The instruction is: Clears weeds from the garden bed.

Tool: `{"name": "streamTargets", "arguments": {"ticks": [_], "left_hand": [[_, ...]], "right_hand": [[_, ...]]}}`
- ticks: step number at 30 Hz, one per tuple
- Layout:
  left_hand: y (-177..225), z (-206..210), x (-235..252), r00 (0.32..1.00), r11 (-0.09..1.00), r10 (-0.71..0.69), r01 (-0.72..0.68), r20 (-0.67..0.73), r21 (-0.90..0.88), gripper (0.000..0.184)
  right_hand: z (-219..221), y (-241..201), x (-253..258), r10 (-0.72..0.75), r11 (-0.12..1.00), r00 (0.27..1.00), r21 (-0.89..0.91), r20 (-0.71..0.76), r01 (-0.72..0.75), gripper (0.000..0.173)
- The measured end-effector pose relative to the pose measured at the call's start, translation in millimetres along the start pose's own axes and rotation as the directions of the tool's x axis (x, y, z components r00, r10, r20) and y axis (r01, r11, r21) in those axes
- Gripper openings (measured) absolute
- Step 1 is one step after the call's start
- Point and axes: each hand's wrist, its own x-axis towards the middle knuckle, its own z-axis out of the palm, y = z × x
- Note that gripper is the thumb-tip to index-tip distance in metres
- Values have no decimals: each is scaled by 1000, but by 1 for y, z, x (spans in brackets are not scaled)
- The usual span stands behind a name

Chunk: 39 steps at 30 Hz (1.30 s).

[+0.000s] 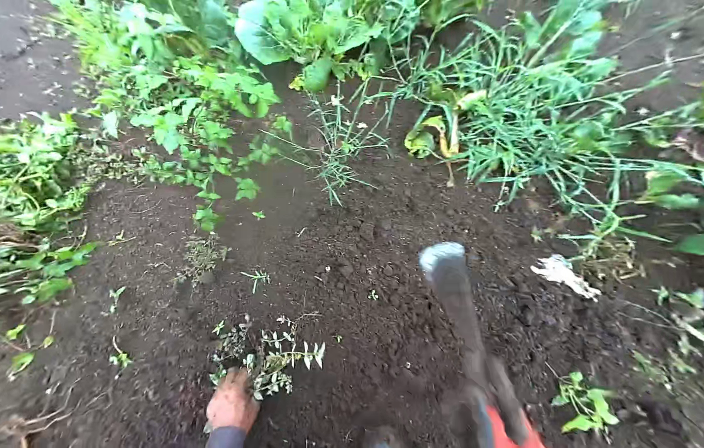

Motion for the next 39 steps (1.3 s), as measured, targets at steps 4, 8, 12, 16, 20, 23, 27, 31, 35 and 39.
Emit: {"name": "streamTargets", "arguments": {"ticks": [4, 8, 12, 16, 20, 23, 27, 31, 35, 39], "left_hand": [[11, -6, -4, 997, 998, -55, 57, 55, -26, 49], [14, -16, 7, 992, 997, -68, 71, 110, -21, 56], [19, -21, 9, 972, 993, -117, 117, 203, 14, 57], [22, -33, 8, 967, 994, -97, 106, 235, -29, 55], [20, -2, 18, 980, 992, -120, 123, 160, -7, 56], [26, -15, 17, 974, 989, -139, 146, 177, -28, 54], [30, -42, 7, 952, 972, -162, 200, 261, -125, 53], [23, -5, -56, 919, 848, -317, 385, 233, -365, 57], [13, 41, -139, 734, 525, -676, 543, 67, -655, 55], [-15, 19, -124, 457, 352, -877, 408, -146, -842, 59]], "right_hand": [[83, -93, 88, 97, 909, 942, 357, 322, -216, 54], [195, -196, 201, 60, 895, 923, 390, 380, -218, 55], [233, -203, 220, 12, 991, 965, 124, 261, -46, 50], [160, -137, 162, -257, 916, 932, -243, 257, 320, 50], [149, -145, 159, -132, 986, 979, 120, 157, 114, 47], [213, -186, 191, -77, 974, 963, 224, 257, 18, 52], [284, -165, 111, -33, 992, 736, -64, 676, 104, 51], [227, -120, 69, -127, 769, 561, -276, 818, 576, 52], [132, -108, 72, -77, 831, 614, -289, 786, 474, 45], [125, -74, 61, 189, 976, 710, -210, 678, -60, 46]]}}
